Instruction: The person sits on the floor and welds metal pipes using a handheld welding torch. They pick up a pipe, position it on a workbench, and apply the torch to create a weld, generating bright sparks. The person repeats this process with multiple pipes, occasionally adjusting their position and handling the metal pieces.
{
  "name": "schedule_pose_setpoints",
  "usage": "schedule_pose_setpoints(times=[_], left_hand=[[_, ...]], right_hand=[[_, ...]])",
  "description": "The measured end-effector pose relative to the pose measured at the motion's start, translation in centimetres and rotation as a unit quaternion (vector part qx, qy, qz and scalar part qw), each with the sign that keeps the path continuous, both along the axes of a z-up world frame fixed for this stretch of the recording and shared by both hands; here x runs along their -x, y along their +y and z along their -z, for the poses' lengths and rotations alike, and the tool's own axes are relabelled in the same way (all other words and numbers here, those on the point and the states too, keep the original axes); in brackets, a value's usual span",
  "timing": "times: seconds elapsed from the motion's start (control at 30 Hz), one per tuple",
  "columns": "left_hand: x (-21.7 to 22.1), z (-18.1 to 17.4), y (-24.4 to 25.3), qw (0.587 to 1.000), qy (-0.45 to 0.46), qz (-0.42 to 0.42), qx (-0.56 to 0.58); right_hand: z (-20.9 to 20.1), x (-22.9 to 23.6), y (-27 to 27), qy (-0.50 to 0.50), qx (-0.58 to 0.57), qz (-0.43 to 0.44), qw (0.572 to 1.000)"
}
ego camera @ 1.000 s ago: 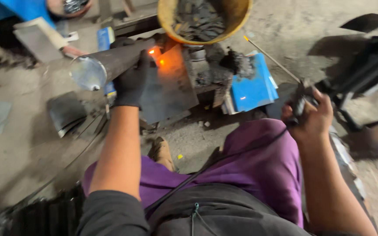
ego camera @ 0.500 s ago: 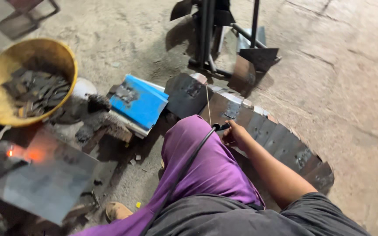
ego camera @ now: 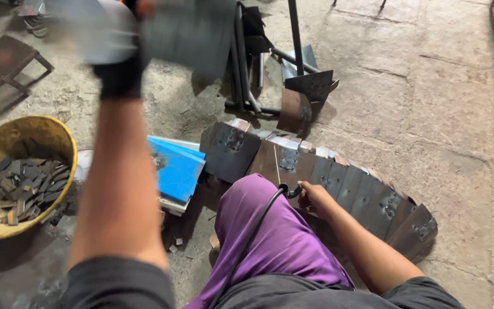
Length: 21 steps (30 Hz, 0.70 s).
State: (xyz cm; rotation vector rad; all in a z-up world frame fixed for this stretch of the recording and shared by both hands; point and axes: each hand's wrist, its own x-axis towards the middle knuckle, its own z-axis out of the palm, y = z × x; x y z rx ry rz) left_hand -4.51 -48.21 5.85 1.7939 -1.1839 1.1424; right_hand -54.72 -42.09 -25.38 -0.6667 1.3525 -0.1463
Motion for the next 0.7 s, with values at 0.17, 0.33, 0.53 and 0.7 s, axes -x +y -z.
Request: schedule_pose_setpoints(times=[0.17,0.33,0.53,0.7], left_hand=[[4.3,0.5,-2.7,0.759,0.274,0.081,-0.585],[3.4,4.6,7.4,0.69,0.332,0.18,-0.617],[2.7,12.1,21.1,0.704,0.411,0.115,-0.568],[3.6,18.5,29.3,0.654,0.576,0.159,-0.464]], right_hand=[[0.5,0.7,0.2,-0.078,-0.022,0.059,0.995],[0.6,1.6,0.3,0.0,-0.024,0.033,0.999],[1.4,2.5,-1.7,-0.06,0.026,0.05,0.997],[0.2,1.4,-3.5,-0.076,0.078,0.061,0.992]])
